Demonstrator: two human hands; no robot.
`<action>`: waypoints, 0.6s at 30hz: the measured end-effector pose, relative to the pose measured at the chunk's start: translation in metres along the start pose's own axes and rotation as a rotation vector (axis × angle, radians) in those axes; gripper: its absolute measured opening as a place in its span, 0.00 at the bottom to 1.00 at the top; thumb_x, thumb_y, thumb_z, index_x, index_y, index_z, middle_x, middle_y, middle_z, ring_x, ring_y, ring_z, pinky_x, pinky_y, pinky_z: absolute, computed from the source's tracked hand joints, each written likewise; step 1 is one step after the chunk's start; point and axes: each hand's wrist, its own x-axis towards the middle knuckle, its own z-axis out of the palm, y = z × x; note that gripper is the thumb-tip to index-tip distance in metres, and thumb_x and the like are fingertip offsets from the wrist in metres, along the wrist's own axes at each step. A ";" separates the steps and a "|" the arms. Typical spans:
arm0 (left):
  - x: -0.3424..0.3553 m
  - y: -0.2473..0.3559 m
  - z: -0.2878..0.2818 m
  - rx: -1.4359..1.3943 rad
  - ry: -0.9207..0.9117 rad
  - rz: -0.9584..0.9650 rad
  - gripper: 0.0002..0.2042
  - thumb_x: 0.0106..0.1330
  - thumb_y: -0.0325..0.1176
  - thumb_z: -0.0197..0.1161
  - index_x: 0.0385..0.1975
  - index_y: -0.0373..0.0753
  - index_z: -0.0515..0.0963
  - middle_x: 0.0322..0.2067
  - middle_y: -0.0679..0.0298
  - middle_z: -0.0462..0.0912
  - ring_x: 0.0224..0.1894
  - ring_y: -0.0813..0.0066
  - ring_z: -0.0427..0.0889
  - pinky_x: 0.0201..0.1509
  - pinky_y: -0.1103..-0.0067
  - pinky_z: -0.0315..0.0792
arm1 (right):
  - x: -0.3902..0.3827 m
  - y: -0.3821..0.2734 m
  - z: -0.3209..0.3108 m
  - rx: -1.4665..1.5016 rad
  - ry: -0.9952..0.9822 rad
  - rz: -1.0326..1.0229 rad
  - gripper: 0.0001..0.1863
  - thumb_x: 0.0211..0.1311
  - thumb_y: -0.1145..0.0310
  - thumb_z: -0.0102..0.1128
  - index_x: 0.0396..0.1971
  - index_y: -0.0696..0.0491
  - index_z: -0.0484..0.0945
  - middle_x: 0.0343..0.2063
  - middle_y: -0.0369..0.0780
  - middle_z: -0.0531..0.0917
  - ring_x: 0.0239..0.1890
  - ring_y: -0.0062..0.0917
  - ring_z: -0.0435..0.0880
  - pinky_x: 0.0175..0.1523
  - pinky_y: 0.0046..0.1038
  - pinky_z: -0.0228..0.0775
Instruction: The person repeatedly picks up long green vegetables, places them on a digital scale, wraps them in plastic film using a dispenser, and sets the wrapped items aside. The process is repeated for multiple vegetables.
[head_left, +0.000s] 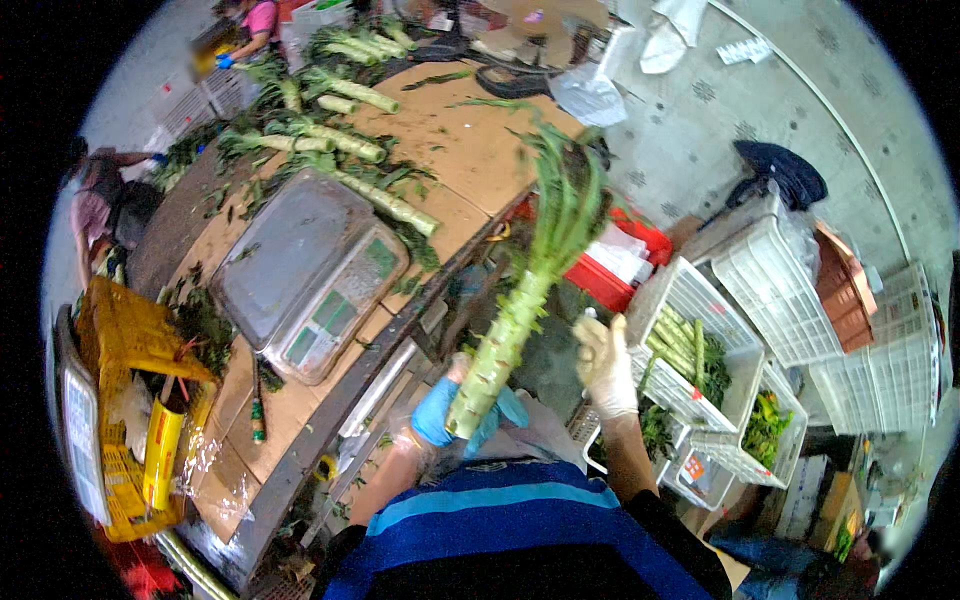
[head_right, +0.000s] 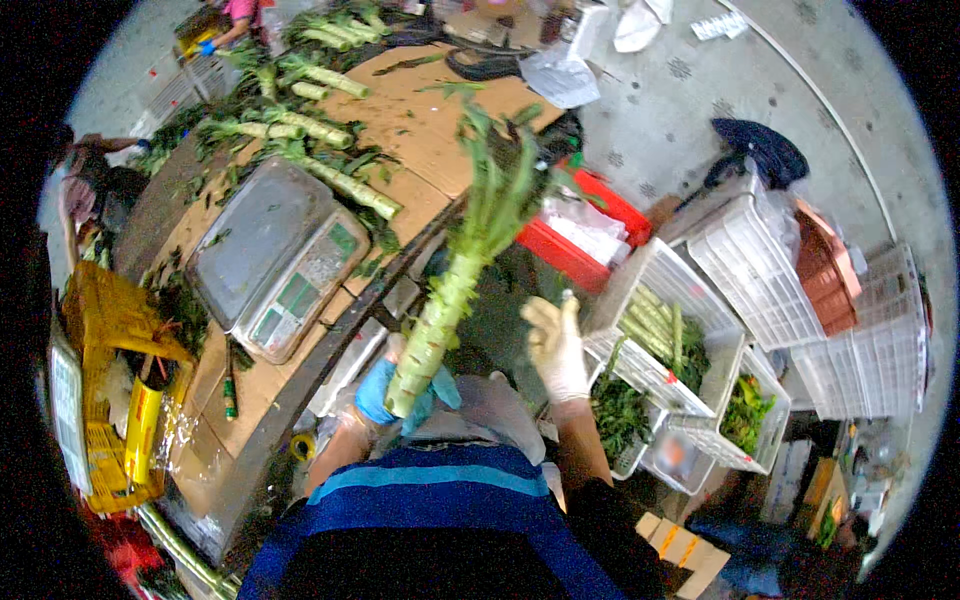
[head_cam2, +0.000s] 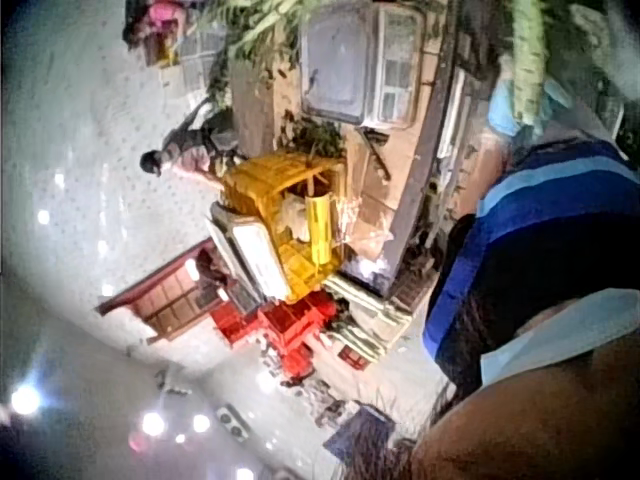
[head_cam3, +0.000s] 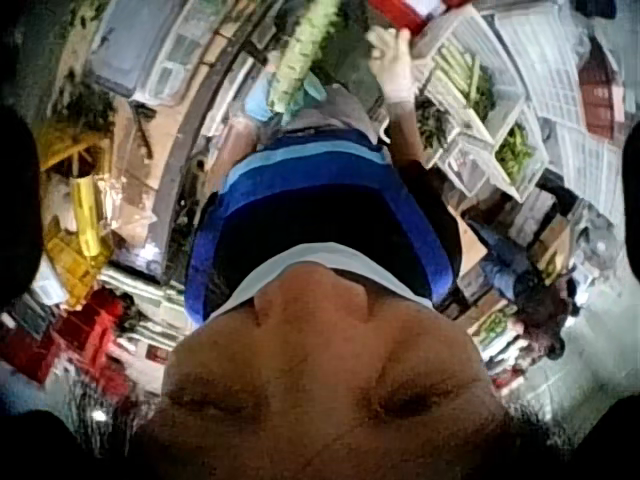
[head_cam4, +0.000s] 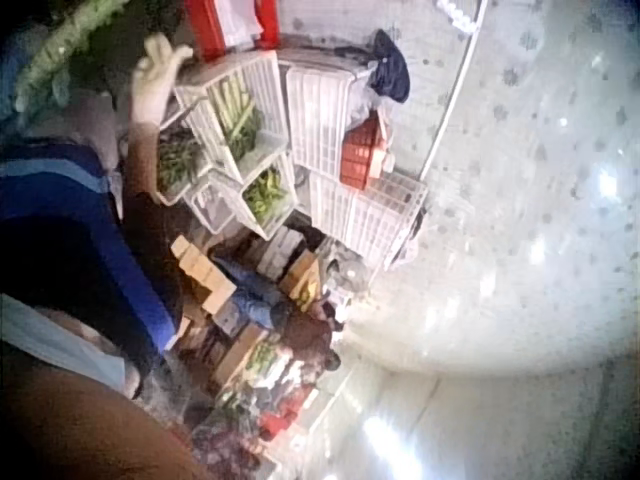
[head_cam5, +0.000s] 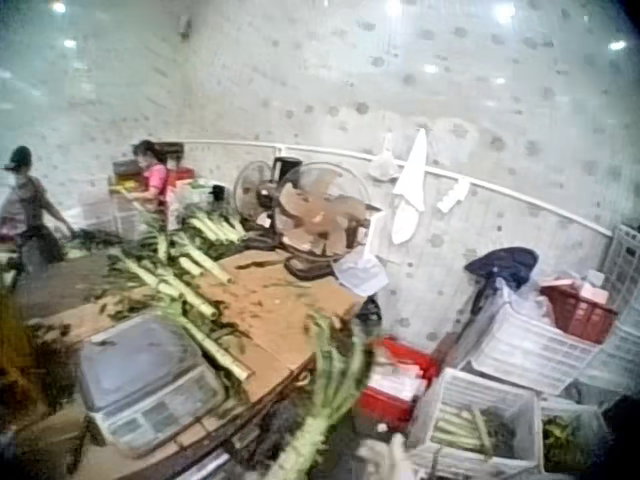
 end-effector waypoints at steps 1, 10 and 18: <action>-0.007 -0.006 0.002 0.041 0.045 0.035 0.34 0.69 0.63 0.38 0.57 0.37 0.68 0.39 0.51 0.82 0.20 0.71 0.79 0.21 0.79 0.73 | 0.002 0.000 0.026 0.022 -0.281 0.007 0.39 0.67 0.36 0.34 0.54 0.59 0.71 0.44 0.41 0.80 0.23 0.16 0.63 0.23 0.14 0.54; -0.055 -0.039 -0.012 0.043 0.544 0.238 0.27 0.71 0.57 0.43 0.53 0.38 0.70 0.34 0.59 0.81 0.28 0.72 0.81 0.31 0.77 0.76 | 0.014 0.051 0.146 0.174 -0.637 0.038 0.12 0.64 0.66 0.56 0.44 0.55 0.76 0.31 0.37 0.81 0.35 0.24 0.81 0.38 0.23 0.74; -0.055 0.029 0.005 0.291 0.845 0.749 0.36 0.64 0.63 0.48 0.43 0.26 0.73 0.35 0.50 0.82 0.20 0.70 0.81 0.20 0.78 0.78 | 0.051 0.039 0.124 -0.407 -0.237 -0.359 0.16 0.71 0.57 0.47 0.30 0.54 0.74 0.22 0.38 0.82 0.13 0.18 0.73 0.17 0.21 0.64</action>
